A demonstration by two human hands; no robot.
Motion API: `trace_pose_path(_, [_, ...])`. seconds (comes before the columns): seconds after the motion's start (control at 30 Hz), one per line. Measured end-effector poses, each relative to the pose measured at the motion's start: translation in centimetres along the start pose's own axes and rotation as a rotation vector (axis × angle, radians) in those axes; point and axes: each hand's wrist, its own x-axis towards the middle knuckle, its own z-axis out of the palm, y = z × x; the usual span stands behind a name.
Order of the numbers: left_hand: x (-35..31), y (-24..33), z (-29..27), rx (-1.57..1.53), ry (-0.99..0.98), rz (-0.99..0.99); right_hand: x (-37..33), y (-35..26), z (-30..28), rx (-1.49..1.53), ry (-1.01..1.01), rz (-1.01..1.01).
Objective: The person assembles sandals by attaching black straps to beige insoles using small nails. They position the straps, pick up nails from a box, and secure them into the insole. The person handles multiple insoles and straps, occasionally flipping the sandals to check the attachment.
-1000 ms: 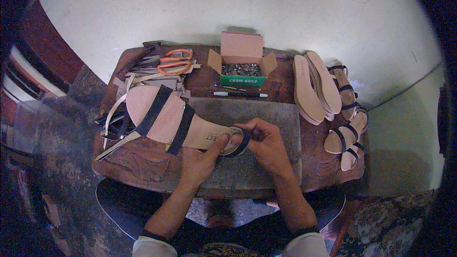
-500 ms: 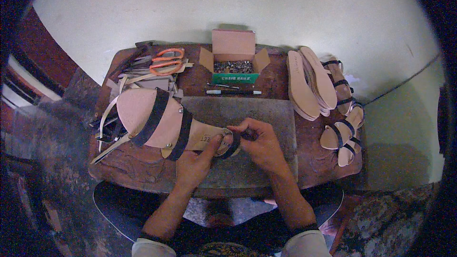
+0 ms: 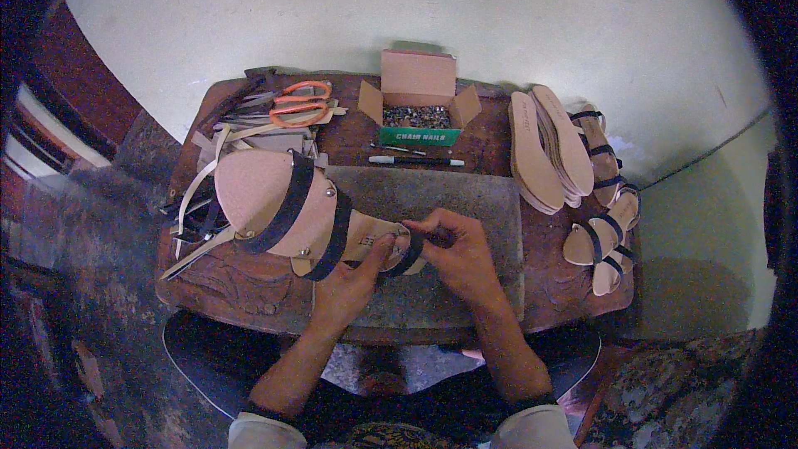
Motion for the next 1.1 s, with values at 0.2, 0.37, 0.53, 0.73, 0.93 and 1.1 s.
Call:
trace_pose_path(0.2, [0.6, -2.5, 0.1, 0.049, 0.042, 0.014, 0.1, 0.8, -0.1, -0.044, 0.002, -0.017])
trace_pose_path(0.37, [0.3, -1.2, 0.0, 0.144, 0.044, -0.003, 0.1, 1.0, 0.2, -0.054, 0.025, -0.047])
trace_pose_path(0.53, [-0.3, 0.2, 0.1, 0.102, 0.041, -0.161, 0.2, 1.5, 0.2, -0.034, 0.027, -0.049])
trace_pose_path(0.73, [-0.3, -0.2, 0.0, 0.154, 0.034, -0.194, 0.1, 1.0, 0.3, -0.141, 0.034, -0.068])
trace_pose_path(0.93, [0.0, -0.6, 0.1, 0.206, 0.058, -0.044, 0.3, 2.1, 0.4, -0.106, 0.056, -0.082])
trace_pose_path(1.1, [0.2, -2.0, 0.1, 0.120, 0.059, -0.008, 0.2, 1.5, 0.6, -0.107, 0.042, -0.038])
